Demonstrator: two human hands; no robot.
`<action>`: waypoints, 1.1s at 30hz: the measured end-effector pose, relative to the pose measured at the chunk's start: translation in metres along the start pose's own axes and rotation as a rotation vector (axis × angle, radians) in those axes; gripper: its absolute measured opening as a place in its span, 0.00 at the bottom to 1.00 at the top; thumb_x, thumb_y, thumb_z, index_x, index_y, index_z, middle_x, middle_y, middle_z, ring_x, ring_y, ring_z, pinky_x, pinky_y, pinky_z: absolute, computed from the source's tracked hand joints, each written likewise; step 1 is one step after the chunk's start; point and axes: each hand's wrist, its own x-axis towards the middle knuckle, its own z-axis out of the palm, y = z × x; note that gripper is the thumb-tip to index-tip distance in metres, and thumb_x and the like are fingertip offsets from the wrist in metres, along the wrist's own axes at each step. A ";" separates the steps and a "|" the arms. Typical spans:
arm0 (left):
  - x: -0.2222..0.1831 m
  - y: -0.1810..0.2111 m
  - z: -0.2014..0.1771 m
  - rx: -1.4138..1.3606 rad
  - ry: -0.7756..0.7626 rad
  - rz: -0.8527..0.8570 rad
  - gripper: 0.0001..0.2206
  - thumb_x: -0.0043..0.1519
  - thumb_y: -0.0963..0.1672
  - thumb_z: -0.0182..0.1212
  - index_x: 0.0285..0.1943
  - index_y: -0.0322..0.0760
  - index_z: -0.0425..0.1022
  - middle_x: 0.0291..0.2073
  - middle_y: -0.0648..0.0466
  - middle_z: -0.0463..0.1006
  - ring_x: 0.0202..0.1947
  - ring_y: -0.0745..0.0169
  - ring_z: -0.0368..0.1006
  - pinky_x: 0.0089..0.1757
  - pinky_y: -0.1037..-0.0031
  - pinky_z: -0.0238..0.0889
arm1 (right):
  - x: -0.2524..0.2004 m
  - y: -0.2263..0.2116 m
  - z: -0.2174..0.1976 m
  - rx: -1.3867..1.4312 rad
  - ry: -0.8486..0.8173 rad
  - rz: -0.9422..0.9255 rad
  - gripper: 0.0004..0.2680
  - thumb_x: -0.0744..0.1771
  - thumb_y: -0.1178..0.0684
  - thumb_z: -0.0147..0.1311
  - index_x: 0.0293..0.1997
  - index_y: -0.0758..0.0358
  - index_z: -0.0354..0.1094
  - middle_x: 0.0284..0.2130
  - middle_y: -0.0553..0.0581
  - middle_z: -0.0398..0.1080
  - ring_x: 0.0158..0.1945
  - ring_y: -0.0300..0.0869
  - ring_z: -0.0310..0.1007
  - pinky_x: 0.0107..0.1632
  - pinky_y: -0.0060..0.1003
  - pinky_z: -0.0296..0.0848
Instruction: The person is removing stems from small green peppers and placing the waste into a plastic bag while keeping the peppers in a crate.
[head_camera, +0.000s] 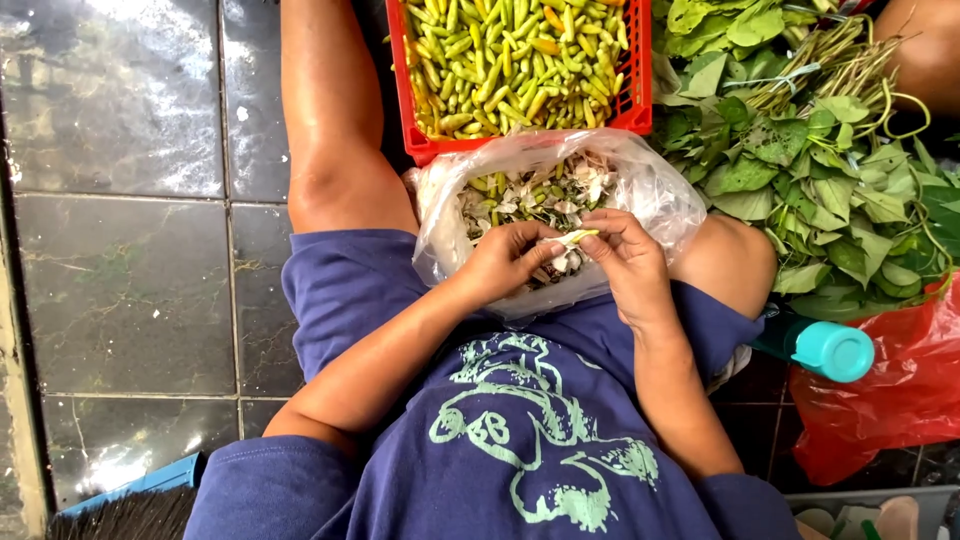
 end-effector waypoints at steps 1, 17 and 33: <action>0.000 -0.005 0.002 0.001 -0.002 0.001 0.09 0.65 0.47 0.63 0.48 0.40 0.83 0.27 0.47 0.83 0.34 0.51 0.80 0.43 0.64 0.72 | -0.001 -0.002 0.002 0.001 0.002 -0.002 0.06 0.68 0.61 0.59 0.49 0.69 0.72 0.48 0.59 0.72 0.44 0.33 0.73 0.48 0.29 0.77; 0.001 0.010 -0.009 0.068 -0.114 0.483 0.07 0.66 0.44 0.62 0.36 0.38 0.80 0.28 0.49 0.80 0.34 0.46 0.75 0.40 0.62 0.70 | 0.004 0.020 -0.014 0.753 -0.037 0.560 0.07 0.70 0.51 0.53 0.48 0.62 0.71 0.43 0.59 0.78 0.44 0.45 0.80 0.47 0.37 0.79; 0.002 -0.034 -0.011 0.718 -0.151 0.276 0.13 0.54 0.51 0.68 0.42 0.45 0.75 0.37 0.52 0.75 0.44 0.46 0.76 0.43 0.59 0.70 | 0.116 0.114 -0.003 -1.074 0.133 -0.177 0.10 0.59 0.41 0.68 0.36 0.47 0.76 0.27 0.44 0.67 0.38 0.43 0.74 0.43 0.40 0.75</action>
